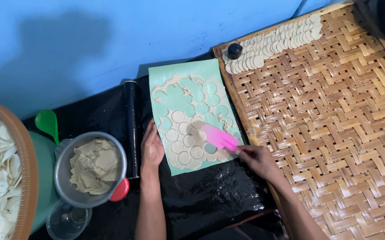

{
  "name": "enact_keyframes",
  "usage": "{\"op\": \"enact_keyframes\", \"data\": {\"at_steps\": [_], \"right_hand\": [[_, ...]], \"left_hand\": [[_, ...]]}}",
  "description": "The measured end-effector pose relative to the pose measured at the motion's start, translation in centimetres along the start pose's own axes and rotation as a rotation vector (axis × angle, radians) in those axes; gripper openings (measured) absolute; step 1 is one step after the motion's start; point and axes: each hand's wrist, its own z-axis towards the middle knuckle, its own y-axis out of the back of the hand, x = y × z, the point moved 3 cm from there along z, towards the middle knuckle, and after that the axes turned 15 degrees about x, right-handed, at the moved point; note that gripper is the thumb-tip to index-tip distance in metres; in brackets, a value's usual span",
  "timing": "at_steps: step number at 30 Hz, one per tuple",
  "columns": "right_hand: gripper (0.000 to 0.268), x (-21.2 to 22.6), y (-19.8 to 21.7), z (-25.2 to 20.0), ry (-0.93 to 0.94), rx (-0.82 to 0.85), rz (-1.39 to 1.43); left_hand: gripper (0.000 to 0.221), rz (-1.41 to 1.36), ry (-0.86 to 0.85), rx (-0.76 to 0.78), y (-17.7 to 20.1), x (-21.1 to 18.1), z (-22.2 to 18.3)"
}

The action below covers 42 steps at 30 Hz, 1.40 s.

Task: The person shapes and flattens a sheet of dough into circular cracker shapes by cutting pieces from the dough with a scraper and placing them onto a tray, then flattening the remaining dough with a rolling pin. The process is repeated until all the dough is shaped.

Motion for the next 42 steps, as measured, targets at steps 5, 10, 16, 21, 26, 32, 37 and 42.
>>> {"op": "enact_keyframes", "data": {"at_steps": [5,10,16,21,26,32,37,42], "right_hand": [[0.033,-1.3,2.0,0.4,-0.029,-0.024,0.206],[0.034,-2.7,6.9,1.9,-0.143,-0.232,0.272],[0.037,-6.7,11.8,6.7,0.01,-0.623,0.048],[0.036,-7.6,14.2,10.3,-0.028,-0.7,0.006],[0.035,-7.6,14.8,11.9,-0.035,-0.688,-0.01],[0.034,-5.9,14.9,11.1,-0.066,-0.669,-0.032],[0.033,-3.7,14.7,10.0,-0.08,-0.631,-0.014],[0.03,-2.3,14.6,9.5,-0.147,-0.63,-0.273]], "left_hand": [[0.041,0.007,-0.004,0.005,0.8,0.3,-0.1],[0.042,0.032,0.003,-0.027,1.2,0.6,0.1],[0.041,0.046,0.013,-0.018,1.0,0.5,0.0],[0.042,0.076,0.033,-0.056,-0.3,0.1,0.0],[0.041,0.058,0.024,-0.041,0.5,0.4,0.0],[0.041,0.056,0.028,-0.055,0.6,0.4,0.0],[0.042,0.079,0.032,-0.093,0.8,0.5,0.0],[0.042,0.072,0.03,-0.06,0.4,0.3,0.0]]}}
